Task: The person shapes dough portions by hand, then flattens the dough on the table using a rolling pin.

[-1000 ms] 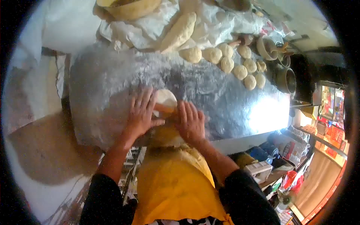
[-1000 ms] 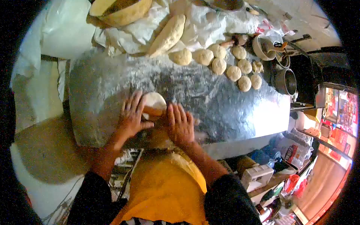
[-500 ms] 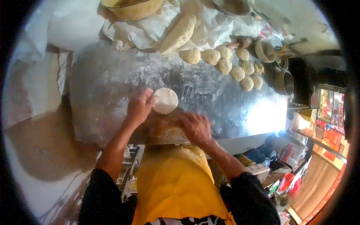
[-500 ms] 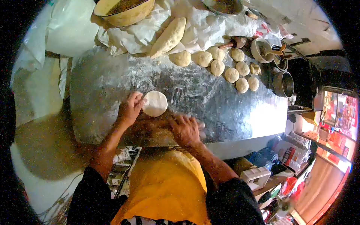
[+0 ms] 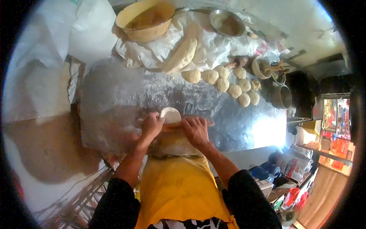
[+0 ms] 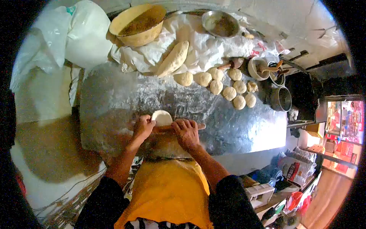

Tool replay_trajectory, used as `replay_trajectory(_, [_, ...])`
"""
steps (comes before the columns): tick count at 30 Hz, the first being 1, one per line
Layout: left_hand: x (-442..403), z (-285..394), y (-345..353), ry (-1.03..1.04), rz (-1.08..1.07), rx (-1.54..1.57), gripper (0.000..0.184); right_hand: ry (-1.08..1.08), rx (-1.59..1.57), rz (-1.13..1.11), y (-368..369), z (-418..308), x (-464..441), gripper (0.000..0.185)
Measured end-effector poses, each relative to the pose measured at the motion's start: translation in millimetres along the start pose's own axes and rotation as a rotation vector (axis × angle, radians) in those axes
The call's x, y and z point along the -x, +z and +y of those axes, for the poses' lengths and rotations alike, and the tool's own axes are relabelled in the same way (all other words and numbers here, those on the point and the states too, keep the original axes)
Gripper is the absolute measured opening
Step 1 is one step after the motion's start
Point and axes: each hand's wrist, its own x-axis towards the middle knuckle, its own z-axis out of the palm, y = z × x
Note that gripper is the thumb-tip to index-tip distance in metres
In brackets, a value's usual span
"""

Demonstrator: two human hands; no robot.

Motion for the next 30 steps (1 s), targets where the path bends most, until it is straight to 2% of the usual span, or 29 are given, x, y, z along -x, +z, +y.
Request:
replay_trajectory(2, [-15,-30,3,0.118,-0.089,0.166,0.038,-0.042,-0.059,0.064,-12,7,9,0.040])
replay_trajectory(3, [-10,-25,-22,0.101,-0.057,0.316,0.034,-0.042,-0.055,0.074,-19,13,16,0.040])
replay_trajectory(4, [-21,-53,-27,0.031,0.034,0.583,0.026,-0.001,-0.072,0.064,-27,21,26,0.040])
replay_trajectory(5, [-20,-52,-55,-0.022,0.205,0.656,0.026,0.039,-0.088,0.054,-35,30,34,0.040])
replay_trajectory(6, [-42,-92,-66,0.141,0.492,0.557,0.029,0.041,-0.083,0.061,-41,39,43,0.040])
replay_trajectory(7, [-66,-131,-88,0.116,0.674,0.255,0.033,0.138,-0.028,0.075,-45,49,51,0.040])
replay_trajectory(8, [-57,-124,-110,0.144,0.835,-0.075,0.033,0.238,0.026,0.091,-46,57,57,0.041])
replay_trajectory(9, [-56,-104,-118,0.156,0.834,-0.076,0.033,0.245,0.027,0.101,-48,65,57,0.041])
replay_trajectory(11, [-50,-62,-105,0.393,0.553,0.040,0.032,0.368,0.094,0.232,-49,76,61,0.043])
replay_trajectory(13, [-73,-33,-45,0.529,0.291,0.163,0.032,0.400,0.125,0.264,-31,93,64,0.047])
replay_trajectory(14, [-54,44,-54,0.545,0.124,0.017,0.036,0.517,0.157,0.245,-25,96,62,0.049])
replay_trajectory(15, [-62,71,-33,0.625,0.061,-0.006,0.041,0.636,0.191,0.223,-19,98,61,0.051])
replay_trajectory(17, [-85,124,0,0.826,0.078,-0.179,0.046,0.682,0.221,0.214,-10,106,56,0.053])
replay_trajectory(20, [-123,164,39,0.793,0.038,-0.408,0.058,0.736,0.293,0.243,1,118,53,0.045])
replay_trajectory(21, [-131,166,52,0.777,0.033,-0.469,0.060,0.840,0.184,0.124,-14,109,46,0.066])
replay_trajectory(22, [-133,166,60,0.798,0.075,-0.602,0.064,0.971,0.037,-0.038,-44,100,27,0.064])
replay_trajectory(23, [-137,159,72,0.744,0.028,-0.580,0.063,0.931,0.086,0.087,-40,98,28,0.064])
replay_trajectory(24, [-133,147,75,0.778,0.066,-0.665,0.063,0.936,0.119,0.083,-27,103,33,0.064])
replay_trajectory(25, [-126,135,76,0.809,0.022,-0.567,0.066,0.894,0.103,0.122,-30,102,31,0.062])
replay_trajectory(26, [-121,115,77,0.838,0.032,-0.567,0.067,0.873,0.063,0.185,-35,102,29,0.048])
replay_trajectory(28, [-105,79,64,0.929,0.079,-0.568,0.067,0.808,0.108,0.242,-27,104,41,0.049])
replay_trajectory(30, [-105,78,55,1.009,0.129,-0.571,0.066,0.794,0.108,0.277,-24,104,43,0.048])
